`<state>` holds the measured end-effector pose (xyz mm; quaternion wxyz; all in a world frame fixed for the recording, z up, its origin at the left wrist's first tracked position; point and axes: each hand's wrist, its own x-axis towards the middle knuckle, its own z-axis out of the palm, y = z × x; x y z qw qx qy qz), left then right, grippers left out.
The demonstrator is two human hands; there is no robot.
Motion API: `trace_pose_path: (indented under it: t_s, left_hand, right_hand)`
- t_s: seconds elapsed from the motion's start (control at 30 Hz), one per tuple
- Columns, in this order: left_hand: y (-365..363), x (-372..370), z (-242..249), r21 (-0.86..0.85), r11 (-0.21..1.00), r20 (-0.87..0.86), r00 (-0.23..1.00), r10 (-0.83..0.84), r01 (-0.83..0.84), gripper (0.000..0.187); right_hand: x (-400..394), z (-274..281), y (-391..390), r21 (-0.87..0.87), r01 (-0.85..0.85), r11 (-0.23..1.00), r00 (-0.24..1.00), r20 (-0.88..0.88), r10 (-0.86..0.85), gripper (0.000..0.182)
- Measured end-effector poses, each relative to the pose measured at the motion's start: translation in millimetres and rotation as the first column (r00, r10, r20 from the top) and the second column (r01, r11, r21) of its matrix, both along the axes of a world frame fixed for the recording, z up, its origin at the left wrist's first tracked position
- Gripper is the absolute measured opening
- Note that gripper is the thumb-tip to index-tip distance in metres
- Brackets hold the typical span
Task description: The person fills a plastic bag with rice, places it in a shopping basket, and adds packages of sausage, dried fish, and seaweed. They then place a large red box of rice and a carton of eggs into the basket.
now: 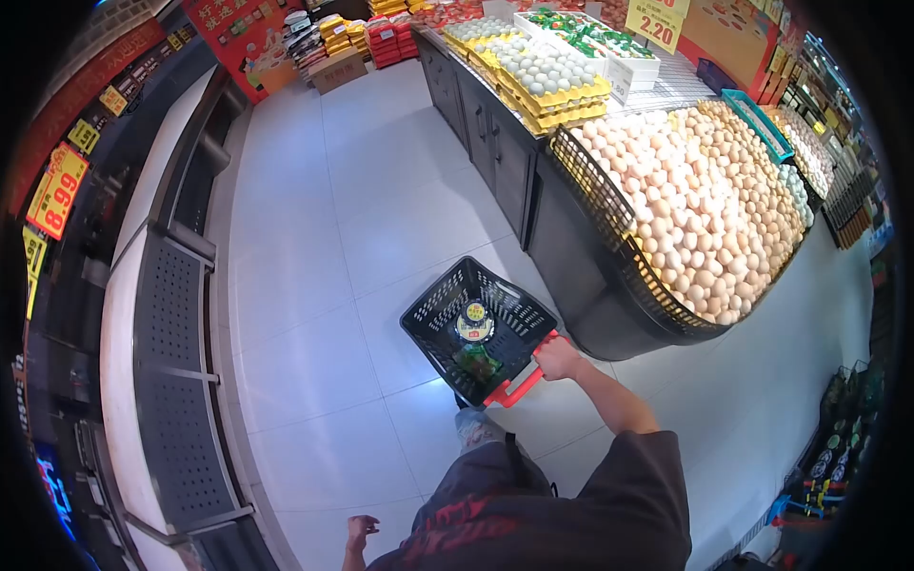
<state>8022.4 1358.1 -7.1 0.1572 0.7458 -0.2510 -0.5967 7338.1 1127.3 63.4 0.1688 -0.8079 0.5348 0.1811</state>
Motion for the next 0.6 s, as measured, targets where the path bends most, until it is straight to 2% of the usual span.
trace_pose_path:
  t_s: [0.13,0.23,0.3,0.33,0.43,0.6]
  left_hand:
    - [-113.9,-20.4,-5.9,0.039,0.995,-0.032,0.995,-0.095,0.096,0.035]
    - [-170.9,-34.7,-10.3,-0.005,0.994,0.005,0.994,-0.108,0.108,0.031]
    - [-196.8,-40.9,-12.3,-0.304,0.948,-0.156,0.977,-0.143,0.09,0.036]
    - [-214.8,-40.2,-16.4,-0.297,0.945,-0.112,0.978,-0.177,0.138,0.035]
    - [-277.5,-28.8,-52.3,-0.083,0.956,0.076,0.959,-0.274,0.28,0.032]
    - [-411.6,17.7,-86.4,-0.017,0.943,0.134,0.935,-0.327,0.332,0.029]
  right_hand:
    - [42.1,-21.4,-113.3,0.045,0.033,0.998,0.999,0.014,-0.033,0.017]
    - [69.6,-50.3,-192.4,-0.025,0.042,0.999,0.997,0.072,-0.04,0.018]
    - [89.1,-54.6,-252.9,-0.101,0.082,0.991,0.992,0.106,-0.071,0.019]
    - [98.0,-54.9,-280.7,-0.094,0.087,0.992,0.992,0.096,-0.078,0.019]
    - [121.4,-51.6,-364.2,-0.022,0.175,0.984,0.982,0.072,-0.173,0.02]
    - [145.9,-56.2,-503.8,-0.017,0.253,0.967,0.966,0.059,-0.252,0.022]
